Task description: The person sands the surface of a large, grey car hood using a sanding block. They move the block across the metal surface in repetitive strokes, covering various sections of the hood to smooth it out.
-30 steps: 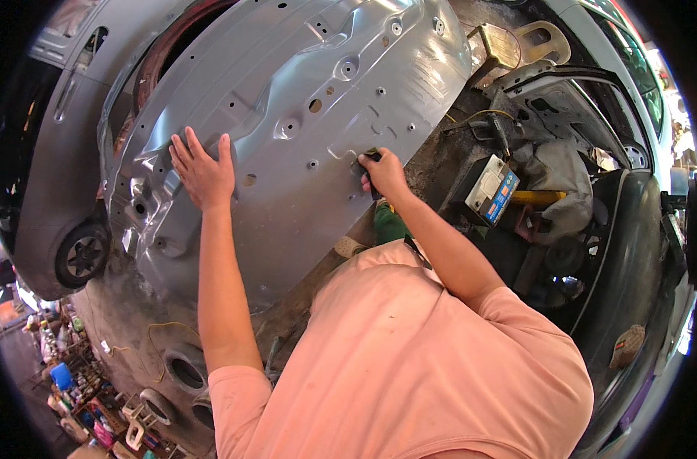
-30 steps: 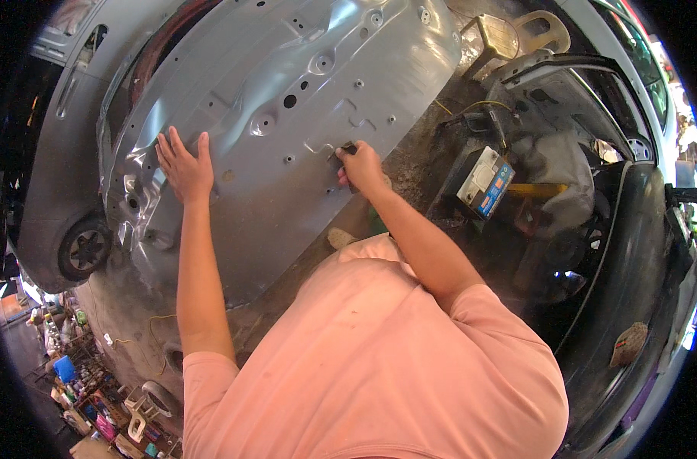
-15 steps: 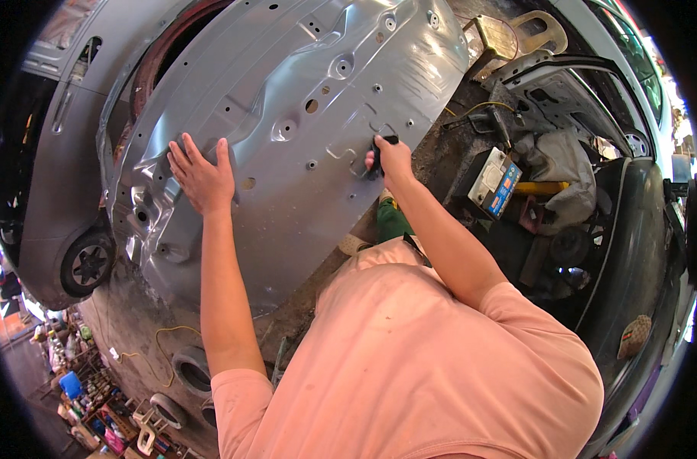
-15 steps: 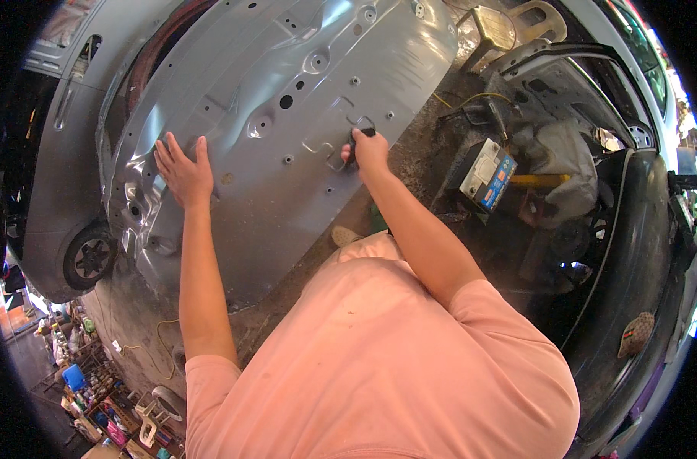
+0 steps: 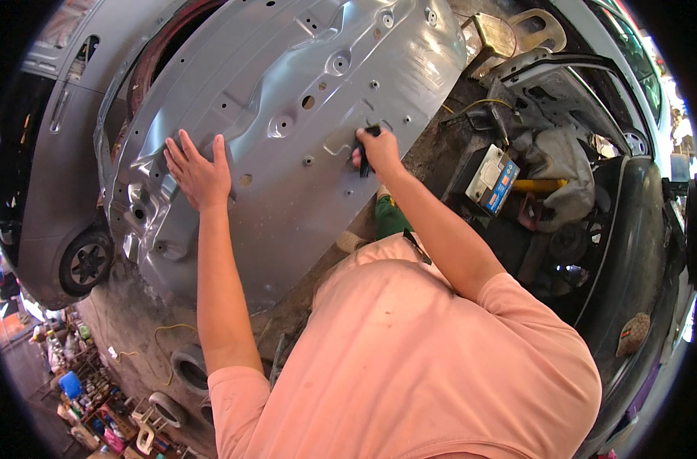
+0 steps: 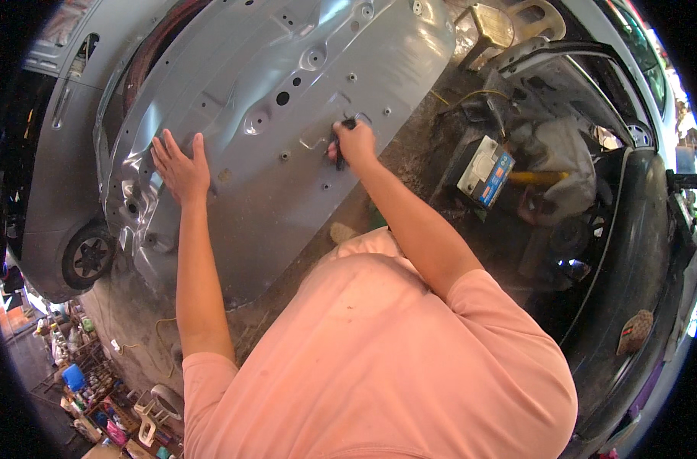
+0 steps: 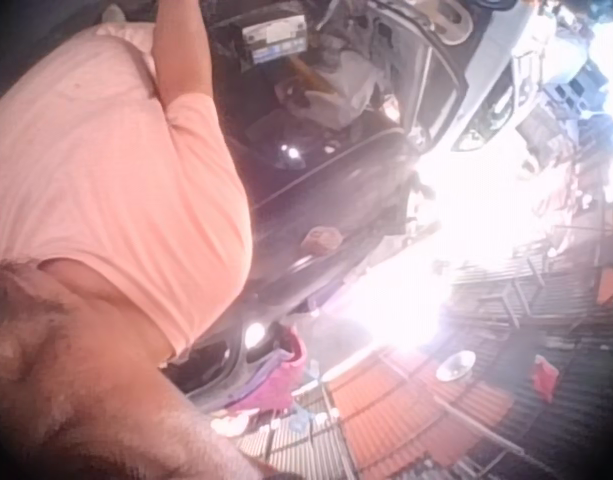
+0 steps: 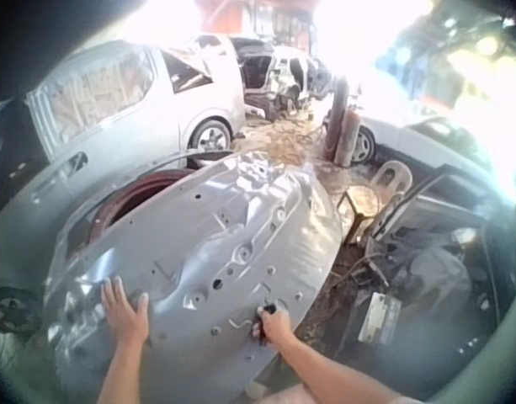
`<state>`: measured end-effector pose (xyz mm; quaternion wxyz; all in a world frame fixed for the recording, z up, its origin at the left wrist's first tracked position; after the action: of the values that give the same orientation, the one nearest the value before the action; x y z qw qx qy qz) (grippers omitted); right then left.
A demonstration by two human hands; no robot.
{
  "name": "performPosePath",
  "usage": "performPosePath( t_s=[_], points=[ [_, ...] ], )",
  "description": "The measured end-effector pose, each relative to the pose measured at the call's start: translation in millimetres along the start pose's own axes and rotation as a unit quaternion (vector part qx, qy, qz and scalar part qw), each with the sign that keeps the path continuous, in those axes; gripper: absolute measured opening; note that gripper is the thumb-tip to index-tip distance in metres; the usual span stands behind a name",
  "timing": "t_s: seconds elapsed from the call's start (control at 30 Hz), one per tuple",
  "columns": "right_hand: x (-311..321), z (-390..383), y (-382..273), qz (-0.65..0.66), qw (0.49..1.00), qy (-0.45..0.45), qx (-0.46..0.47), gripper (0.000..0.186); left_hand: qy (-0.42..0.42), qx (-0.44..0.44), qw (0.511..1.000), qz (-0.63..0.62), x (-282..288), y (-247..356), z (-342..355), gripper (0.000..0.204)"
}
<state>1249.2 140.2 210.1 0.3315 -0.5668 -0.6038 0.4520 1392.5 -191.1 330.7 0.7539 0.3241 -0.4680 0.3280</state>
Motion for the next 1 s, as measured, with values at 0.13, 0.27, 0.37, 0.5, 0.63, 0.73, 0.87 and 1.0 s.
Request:
performPosePath(
  t_s=[0.13,0.27,0.37,0.5,0.63,0.73,0.87,1.0],
  points=[
    [13.1,-3.0,-3.8,-0.088,0.994,-0.062,0.009,0.020,-0.017,0.008,1.000,-0.011,3.8,0.7,-1.4,0.087],
    [44.3,29.4,-4.5,-0.020,0.999,-0.013,0.037,0.021,-0.010,0.006,1.000,-0.014,2.3,0.2,0.9,0.089],
    [18.4,1.6,4.7,-0.046,0.999,-0.009,0.026,0.021,-0.005,0.007,1.000,-0.013,1.5,0.3,-0.2,0.089],
    [8.2,-5.6,-4.1,-0.105,0.990,-0.079,0.057,0.022,-0.012,0.007,1.000,-0.005,2.2,-3.5,-1.5,0.089],
    [37.6,22.6,5.1,-0.091,0.993,0.003,0.070,0.028,-0.002,0.003,1.000,0.002,-1.8,0.0,1.0,0.089],
    [18.1,-5.8,5.6,-0.204,0.974,-0.072,0.073,0.029,-0.009,0.006,1.000,0.003,-0.9,-2.1,0.2,0.089],
    [40.4,16.1,-12.9,-0.196,0.975,-0.063,0.079,0.031,-0.003,0.002,1.000,-0.009,2.2,0.4,-1.0,0.089],
    [22.5,-11.0,5.7,-0.227,0.965,-0.110,0.067,0.029,0.008,-0.002,1.000,-0.011,-2.4,-1.7,0.9,0.088]
  ],
)
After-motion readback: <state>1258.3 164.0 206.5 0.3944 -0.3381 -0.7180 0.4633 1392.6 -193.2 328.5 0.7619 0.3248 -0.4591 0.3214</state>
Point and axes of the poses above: each hand's wrist, its own z-axis towards the middle knuckle, its own x-axis out of the back of the hand, y = z × x, the point moved 5 cm from there along z, towards the middle knuckle, and after that the axes turned 14 degrees about x, right-handed, at the moved point
